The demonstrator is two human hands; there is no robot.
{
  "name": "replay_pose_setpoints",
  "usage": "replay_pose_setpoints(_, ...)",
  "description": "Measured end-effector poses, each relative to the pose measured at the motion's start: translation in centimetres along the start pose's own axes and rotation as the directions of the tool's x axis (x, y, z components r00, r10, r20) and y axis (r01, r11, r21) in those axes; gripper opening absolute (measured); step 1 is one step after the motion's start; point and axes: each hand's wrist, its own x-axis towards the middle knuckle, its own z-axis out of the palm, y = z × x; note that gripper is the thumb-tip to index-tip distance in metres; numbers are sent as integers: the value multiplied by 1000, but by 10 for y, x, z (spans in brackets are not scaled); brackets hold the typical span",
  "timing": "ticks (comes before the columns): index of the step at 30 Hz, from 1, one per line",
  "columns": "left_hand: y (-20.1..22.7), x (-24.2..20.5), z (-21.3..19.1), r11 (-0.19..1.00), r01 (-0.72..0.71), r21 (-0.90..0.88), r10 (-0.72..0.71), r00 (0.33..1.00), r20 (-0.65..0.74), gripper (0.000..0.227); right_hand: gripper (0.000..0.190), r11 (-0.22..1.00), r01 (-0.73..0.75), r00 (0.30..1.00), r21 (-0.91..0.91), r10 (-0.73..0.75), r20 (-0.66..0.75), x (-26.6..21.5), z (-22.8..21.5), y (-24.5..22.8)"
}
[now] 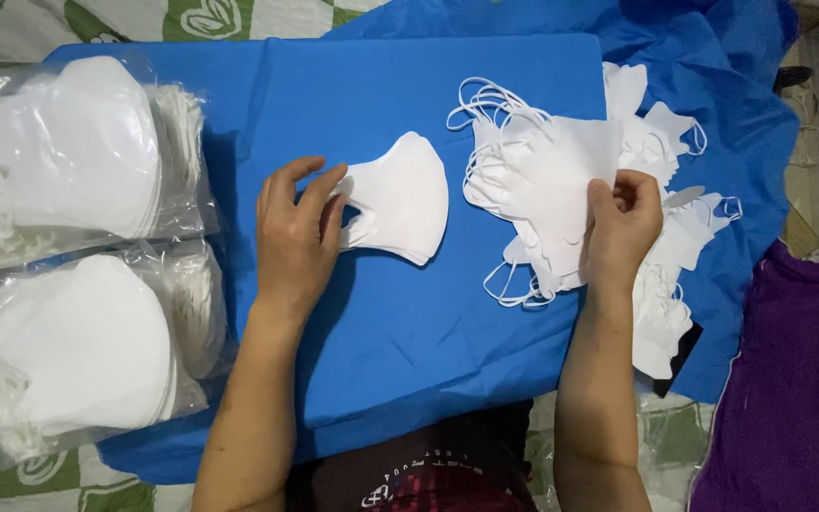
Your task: The person sorts a stack of white face masks, aligns their straps, and places them into a clear plastic bag by hand.
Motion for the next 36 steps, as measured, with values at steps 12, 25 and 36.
replay_pose_setpoints(12, 21, 7, -9, 999, -28, -23, 27, 999, -29, 33, 46, 802, 530, 847, -276, -515, 131, -2, -31, -42)
replay_pose_setpoints(25, 33, -14, 8, 971, -124, -205, 168, 963, 210, 94, 55, 950, 280, 754, 136, -306, 582, -76, -29, -118)
replay_pose_setpoints(36, 17, -1, -19, 573, 411, -709, -372, 901, 222, 14, 21, 976, 91, 838, 199, -183, 514, -66, 28, -88)
